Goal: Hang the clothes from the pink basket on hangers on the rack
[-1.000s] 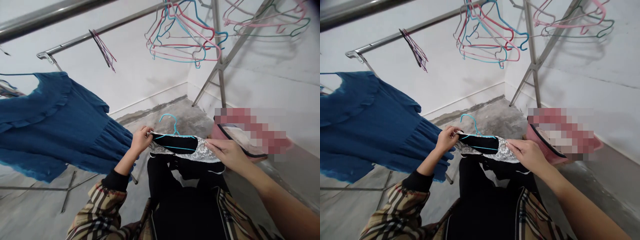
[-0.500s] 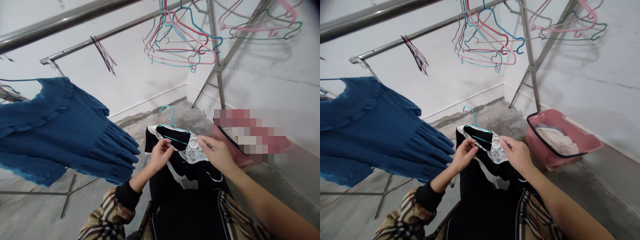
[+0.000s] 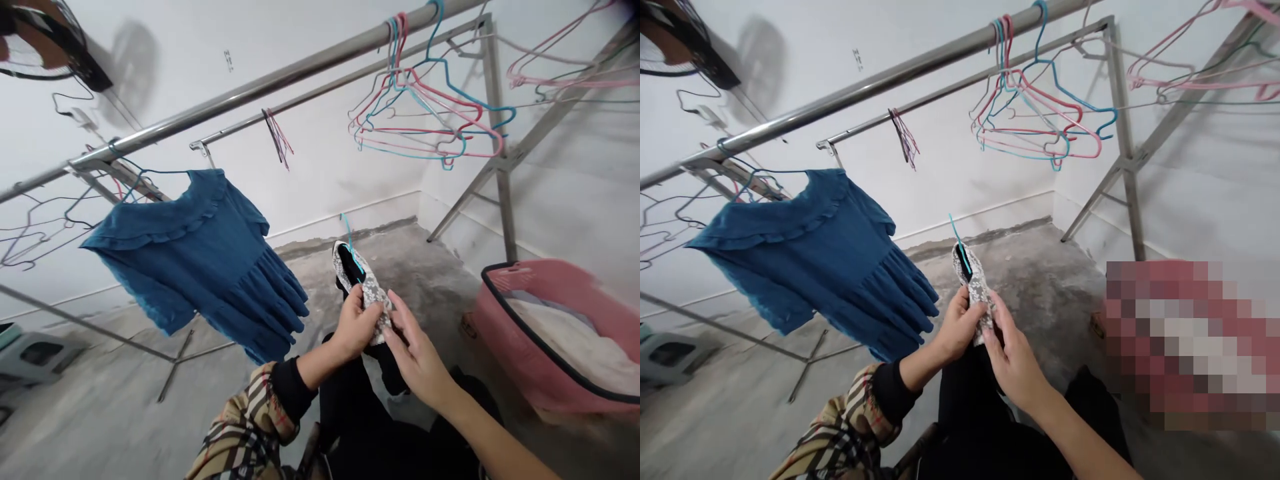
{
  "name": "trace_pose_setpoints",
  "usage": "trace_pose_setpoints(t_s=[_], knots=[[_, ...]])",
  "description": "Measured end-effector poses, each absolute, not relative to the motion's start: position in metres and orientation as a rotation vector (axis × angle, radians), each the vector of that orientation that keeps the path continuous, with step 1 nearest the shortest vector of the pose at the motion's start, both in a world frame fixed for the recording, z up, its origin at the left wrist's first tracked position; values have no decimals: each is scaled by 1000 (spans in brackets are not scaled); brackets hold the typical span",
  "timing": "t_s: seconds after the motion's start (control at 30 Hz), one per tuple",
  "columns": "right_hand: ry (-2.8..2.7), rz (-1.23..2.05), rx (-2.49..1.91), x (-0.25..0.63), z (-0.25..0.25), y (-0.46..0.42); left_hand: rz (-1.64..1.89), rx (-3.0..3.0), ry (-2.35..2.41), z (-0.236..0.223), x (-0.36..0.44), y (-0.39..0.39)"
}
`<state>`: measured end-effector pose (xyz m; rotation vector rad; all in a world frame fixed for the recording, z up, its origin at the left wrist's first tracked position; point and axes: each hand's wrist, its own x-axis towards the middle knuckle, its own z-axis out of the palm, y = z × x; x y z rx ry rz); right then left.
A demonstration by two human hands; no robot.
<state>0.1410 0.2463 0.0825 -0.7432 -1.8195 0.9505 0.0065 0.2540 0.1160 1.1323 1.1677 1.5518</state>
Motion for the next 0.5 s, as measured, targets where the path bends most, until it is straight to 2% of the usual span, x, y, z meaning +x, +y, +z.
trace_pose_setpoints(t_s=[0.1,0.2,0.33,0.5], knots=[[-1821,940,-691,147,77,249,1692,1145,1218,135,-25,261],[-1821,880,-868,165,42,269,1792,1255,1259,171,-66,264],[-1850,786,-1250,199,-50,301,1984,1471,1435,241,-126,267],[-1843,959,-1569,238,-168,301,2026,1837,1827,330,-195,284]])
